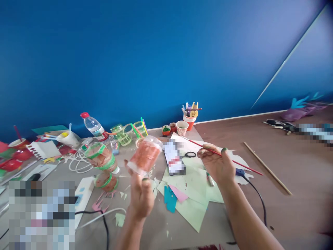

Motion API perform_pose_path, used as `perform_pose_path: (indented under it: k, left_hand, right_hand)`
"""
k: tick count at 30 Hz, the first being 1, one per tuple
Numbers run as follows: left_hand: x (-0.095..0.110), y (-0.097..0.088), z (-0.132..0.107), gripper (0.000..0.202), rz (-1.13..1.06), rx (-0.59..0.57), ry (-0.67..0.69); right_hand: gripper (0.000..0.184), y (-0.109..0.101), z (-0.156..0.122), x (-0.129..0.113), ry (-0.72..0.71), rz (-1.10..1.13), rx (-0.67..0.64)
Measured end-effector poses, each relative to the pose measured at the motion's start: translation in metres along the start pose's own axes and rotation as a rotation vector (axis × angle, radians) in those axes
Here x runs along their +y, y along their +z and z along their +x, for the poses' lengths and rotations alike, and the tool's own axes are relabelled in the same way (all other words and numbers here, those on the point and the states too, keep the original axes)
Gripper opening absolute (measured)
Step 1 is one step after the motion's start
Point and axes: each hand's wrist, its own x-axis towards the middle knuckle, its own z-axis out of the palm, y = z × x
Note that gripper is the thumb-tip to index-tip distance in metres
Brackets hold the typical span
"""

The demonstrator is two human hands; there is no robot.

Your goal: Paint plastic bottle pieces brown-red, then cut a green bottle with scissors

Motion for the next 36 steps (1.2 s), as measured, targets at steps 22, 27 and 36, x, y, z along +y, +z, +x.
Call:
perform_pose_path:
  k: [22, 27, 36]
  left_hand:
    - [-0.009, -0.065, 0.099, 0.073, 0.69, -0.614, -0.056]
    - [-0.017, -0.054, 0.107, 0.075, 0.707, -0.692, -0.087]
    - [-0.047, -0.034, 0.116, 0.071, 0.568, -0.665, -0.141]
  right_hand:
    - [0.051, 0.001, 0.001, -0.008, 0.017, 0.083, -0.006]
    - [0.05, 0.001, 0.001, -0.007, 0.006, 0.107, -0.019]
    - [0.049, 0.0, 0.002, -0.006, 0.01, 0.16, -0.043]
